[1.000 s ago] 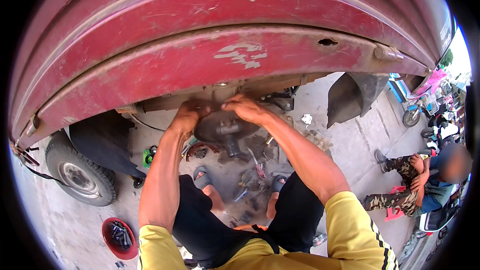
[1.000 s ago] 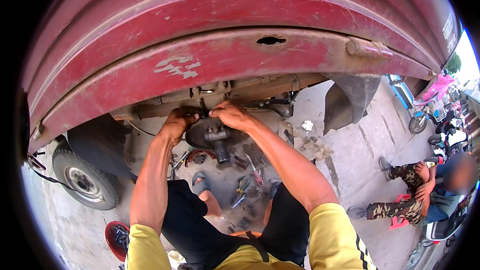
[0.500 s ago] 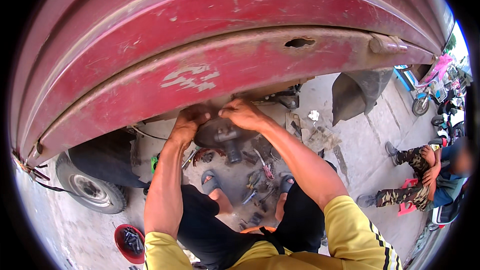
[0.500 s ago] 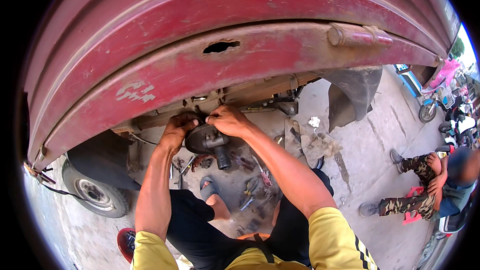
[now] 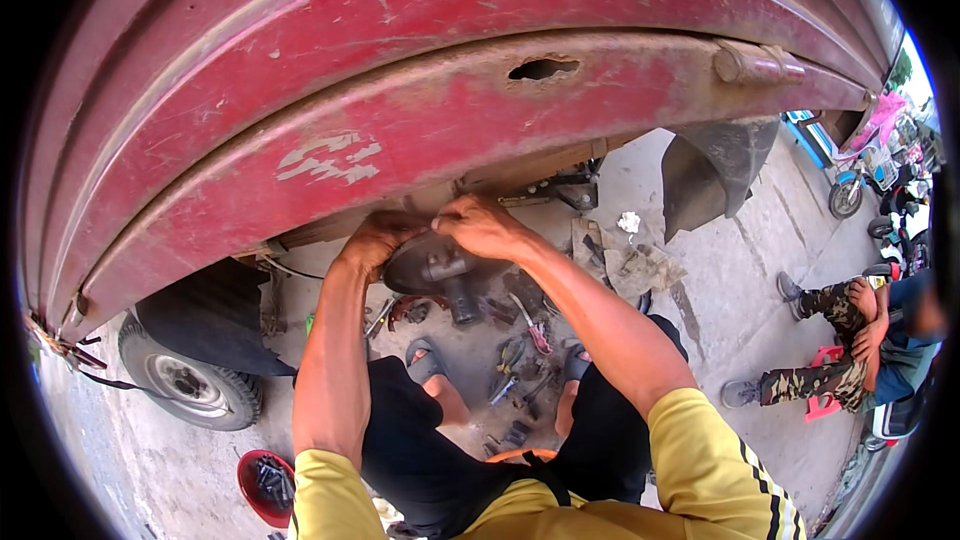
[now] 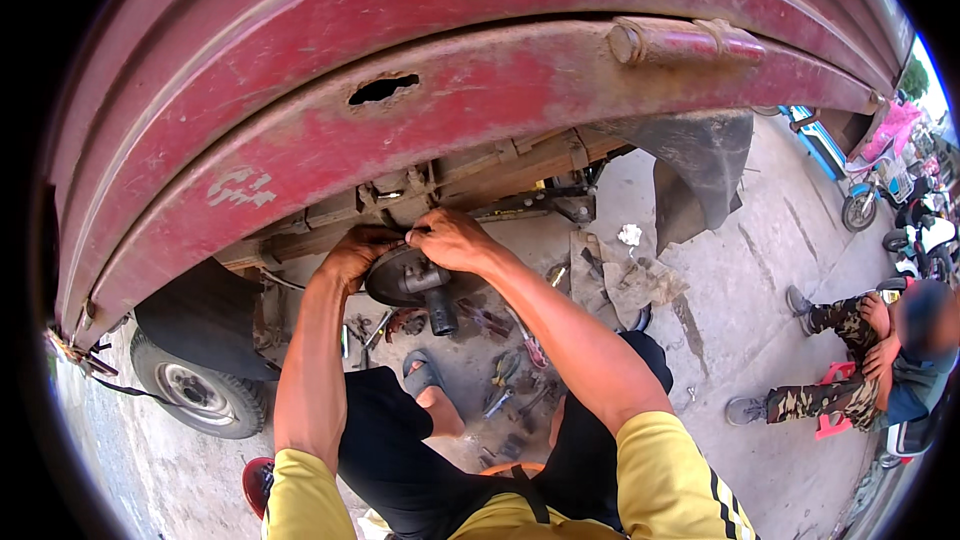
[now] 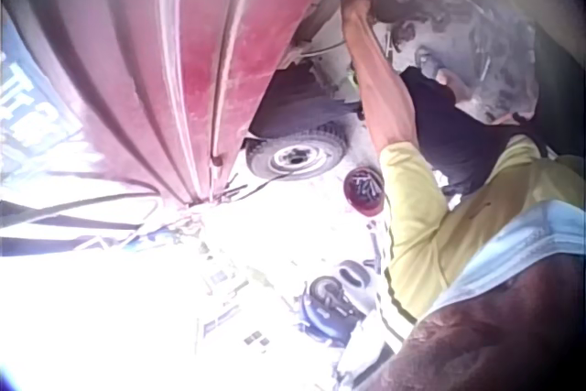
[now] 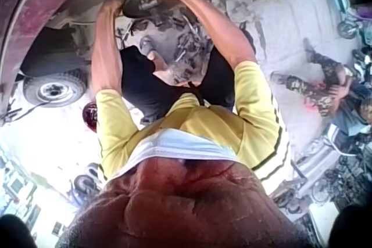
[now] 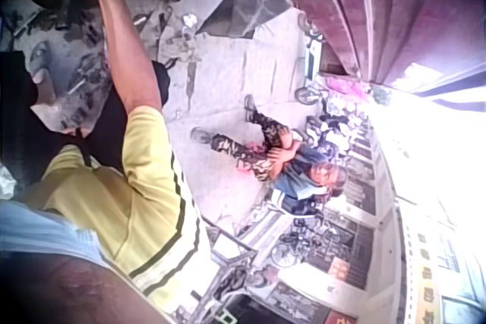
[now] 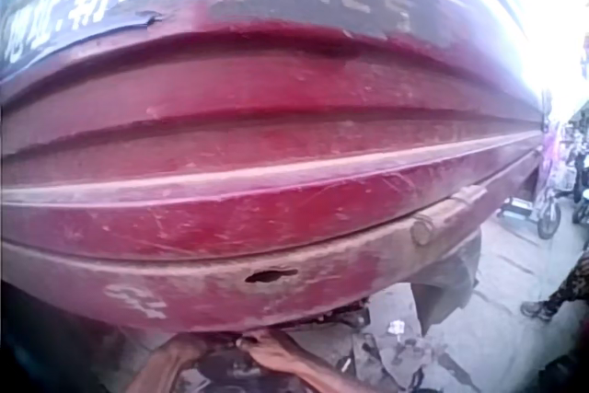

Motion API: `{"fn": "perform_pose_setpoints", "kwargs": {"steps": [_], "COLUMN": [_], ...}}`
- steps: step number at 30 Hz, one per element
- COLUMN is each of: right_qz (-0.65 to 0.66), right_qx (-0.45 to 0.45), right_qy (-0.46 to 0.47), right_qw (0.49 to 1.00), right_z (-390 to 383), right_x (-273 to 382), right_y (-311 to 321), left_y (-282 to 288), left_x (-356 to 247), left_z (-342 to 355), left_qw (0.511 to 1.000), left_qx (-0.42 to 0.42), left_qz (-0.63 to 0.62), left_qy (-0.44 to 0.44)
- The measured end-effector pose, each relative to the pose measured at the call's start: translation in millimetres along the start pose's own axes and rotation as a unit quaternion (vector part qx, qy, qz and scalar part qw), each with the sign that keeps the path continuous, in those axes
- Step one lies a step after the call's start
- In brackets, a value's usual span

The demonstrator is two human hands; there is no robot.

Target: The person manipulates and fits a brake-related wheel hub component on the rear axle assembly of a vehicle.

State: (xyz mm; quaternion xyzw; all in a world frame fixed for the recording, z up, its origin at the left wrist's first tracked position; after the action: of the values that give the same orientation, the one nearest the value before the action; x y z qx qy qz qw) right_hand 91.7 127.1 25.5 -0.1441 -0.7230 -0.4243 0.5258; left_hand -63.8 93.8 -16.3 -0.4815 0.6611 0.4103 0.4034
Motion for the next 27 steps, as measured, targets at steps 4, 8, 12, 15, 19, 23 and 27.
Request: {"fn": "perform_pose_setpoints", "kwargs": {"steps": [4,8,12,15,19,23,27], "right_qz": [0.003,0.014,-0.03,-0.086,-0.18,-0.073,-0.051], "right_qx": [-0.007,0.017,0.042,0.065,0.101,0.042,0.01], "right_qy": [0.027,-0.009,-0.02,0.02,0.027,-0.032,-0.049], "right_qw": [1.0,1.0,0.998,0.994,0.978,0.996,0.997], "right_z": [2,3,2,9,12,18,18], "right_x": [-3,-2,11,16,24,0,-9], "right_y": [2,3,6,4,-5,-3,-1], "left_y": [-5,-6,-6,-3,-1,-1,-1], "left_x": [-4,-6,-8,-2,-2,-4,0], "left_z": [-2,-4,-6,-1,-2,1,1], "left_qw": [1.0,0.999,0.999,0.999,0.999,0.999,0.998], "left_qx": [0.002,0.0,-0.001,-0.008,-0.017,-0.006,-0.008], "left_qz": [-0.027,-0.035,-0.048,-0.04,-0.03,-0.014,-0.057], "left_qy": [0.0,-0.015,-0.024,-0.017,-0.015,-0.038,-0.023]}}
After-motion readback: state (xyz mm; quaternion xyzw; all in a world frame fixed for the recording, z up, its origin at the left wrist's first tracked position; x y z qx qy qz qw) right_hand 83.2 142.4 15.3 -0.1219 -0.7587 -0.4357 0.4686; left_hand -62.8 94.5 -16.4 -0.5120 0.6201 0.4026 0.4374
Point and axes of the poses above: each hand's wrist, its own z-axis towards the middle knuckle, its own y-axis out of the back of the hand, x = y × z, the point moved 8 cm from there along z, towards the middle knuckle, and after that the axes turned 8 degrees about z, right-handed, at the moved point
